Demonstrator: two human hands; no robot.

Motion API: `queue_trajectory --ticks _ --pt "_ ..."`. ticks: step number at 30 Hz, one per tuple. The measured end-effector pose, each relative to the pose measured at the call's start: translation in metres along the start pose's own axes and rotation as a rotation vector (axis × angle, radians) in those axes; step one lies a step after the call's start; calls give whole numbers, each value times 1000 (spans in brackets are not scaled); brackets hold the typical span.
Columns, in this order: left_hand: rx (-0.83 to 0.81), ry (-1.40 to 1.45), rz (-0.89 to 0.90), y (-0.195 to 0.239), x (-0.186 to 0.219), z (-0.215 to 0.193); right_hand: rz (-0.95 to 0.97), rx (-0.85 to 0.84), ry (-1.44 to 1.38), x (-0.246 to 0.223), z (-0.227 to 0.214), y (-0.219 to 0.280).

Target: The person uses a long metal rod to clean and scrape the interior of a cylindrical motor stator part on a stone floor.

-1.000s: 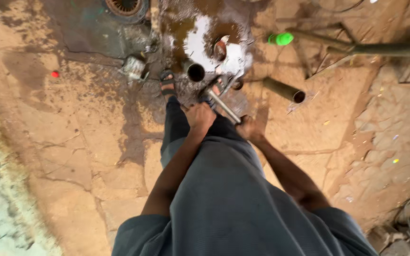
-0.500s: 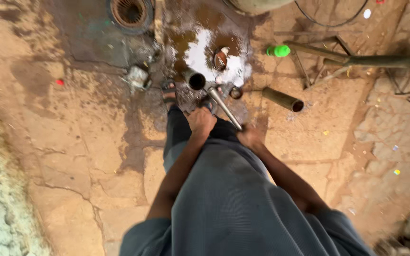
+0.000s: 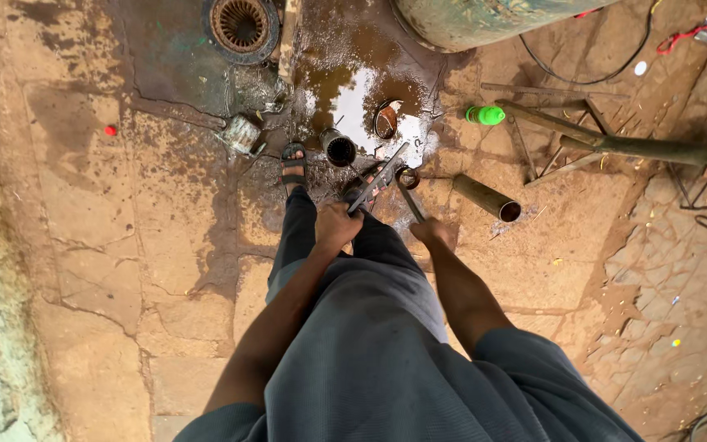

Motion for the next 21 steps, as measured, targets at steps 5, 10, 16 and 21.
queue_trajectory --ticks 5,10,16,21 --pt "-120 60 -124 -11 1 -3 -1011 -34 -458 -76 9 61" --pt "-139 130 -150 16 -17 -15 -631 63 -277 -24 -10 25" --pt "-52 -45 -59 -3 -4 -14 -171 -4 2 -21 17 -10" --pt "9 -129 -12 9 -6 -2 -648 -34 -452 -28 24 44"
Point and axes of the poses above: each hand's wrist, its own y-axis away from the middle knuckle, its own z-axis out of the palm, x = y × z, the point moved 9 cm from there along -y, towards the middle knuckle, and after that the axes turned 15 degrees about -y, right-handed, at the moved point
